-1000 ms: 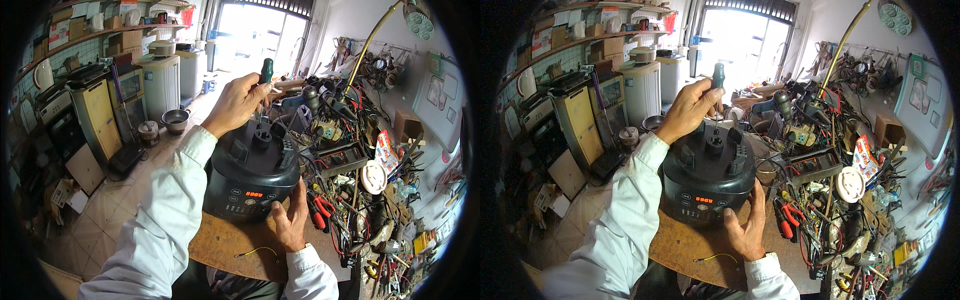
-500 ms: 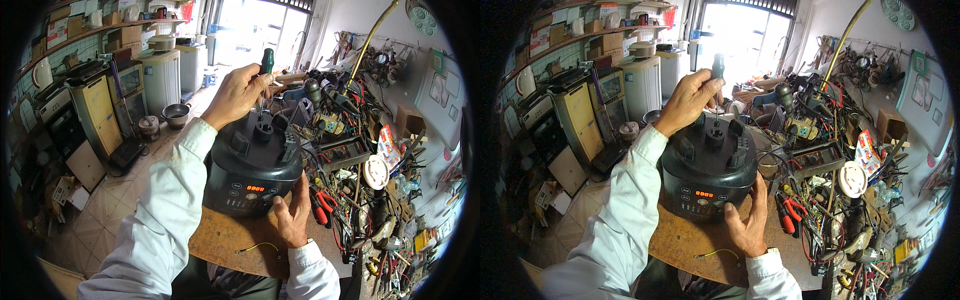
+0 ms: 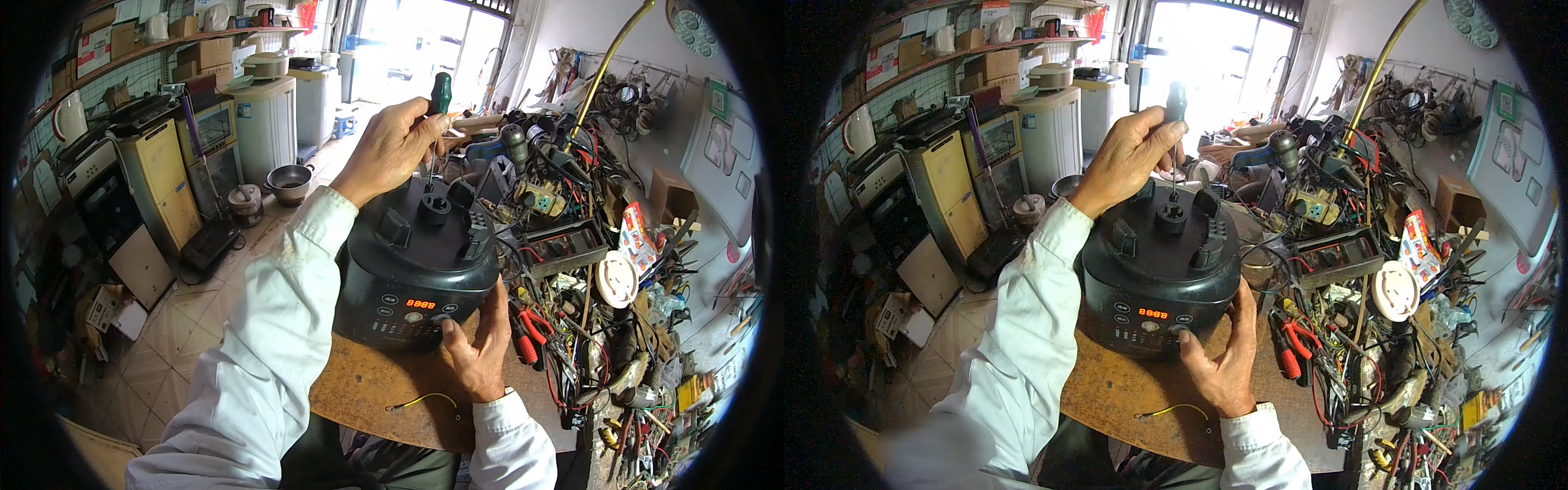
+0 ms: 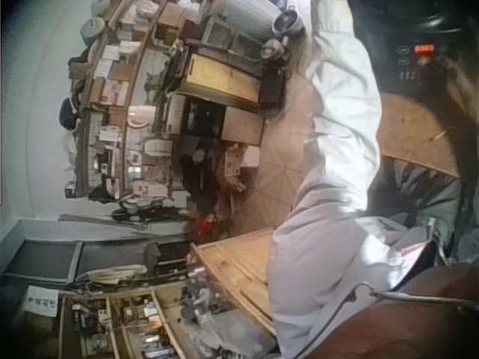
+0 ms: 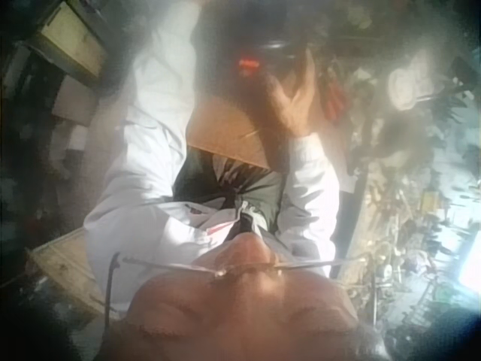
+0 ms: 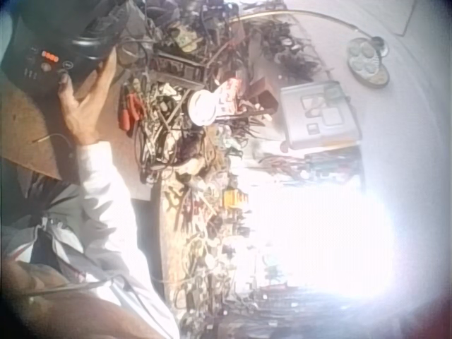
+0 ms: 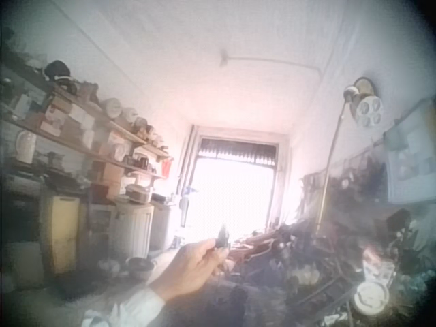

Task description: The person uses a screwdriver to adjust the top of a black blender base, then presses buttons on the control panel. They attach the clear pitcher, run the blender briefly, and then disassemble it to inspect the blade assembly before reassembling it.

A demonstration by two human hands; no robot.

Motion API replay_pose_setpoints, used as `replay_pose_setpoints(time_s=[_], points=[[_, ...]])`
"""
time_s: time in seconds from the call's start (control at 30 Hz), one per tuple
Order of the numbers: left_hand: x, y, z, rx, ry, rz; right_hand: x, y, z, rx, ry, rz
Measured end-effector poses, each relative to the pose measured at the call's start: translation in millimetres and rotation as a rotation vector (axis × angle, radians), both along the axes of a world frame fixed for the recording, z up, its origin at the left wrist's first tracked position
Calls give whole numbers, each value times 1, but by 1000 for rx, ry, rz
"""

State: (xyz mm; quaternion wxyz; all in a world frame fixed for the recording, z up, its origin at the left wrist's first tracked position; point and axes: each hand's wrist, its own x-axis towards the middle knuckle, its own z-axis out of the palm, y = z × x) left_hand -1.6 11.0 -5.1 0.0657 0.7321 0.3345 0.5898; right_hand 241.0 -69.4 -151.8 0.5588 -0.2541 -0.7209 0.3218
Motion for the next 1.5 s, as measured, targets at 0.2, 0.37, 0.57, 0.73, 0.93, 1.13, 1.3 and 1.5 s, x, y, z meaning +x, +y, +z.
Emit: replay_pose_setpoints(time_s=[0.2,0.37,0.57,0.73,0.93,1.13,1.3,1.5], points=[[1,-2,0,-1,-5,-7,0,-1,2,10,-9,4],[1,-2,0,-10,-9,-10,1,-2,2,16,-30,-2],[1,-3,1,-18,-19,-20,0,-2,3,12,-22,2],[1,-2,0,-19,-17,-11,0,-1,1,-4,-27,-11],[1,-3,1,-4,-3,-10,-1,-2,0,-44,15,21],[0,-1,0,-9,1,4,-1,-4,2,-77,28,32],[-1,0,-1,-18,6,11,-2,-3,-2,-37,22,5],[-1,0,0,-2,0,-15,-2,-2,-1,-34,-1,-13]])
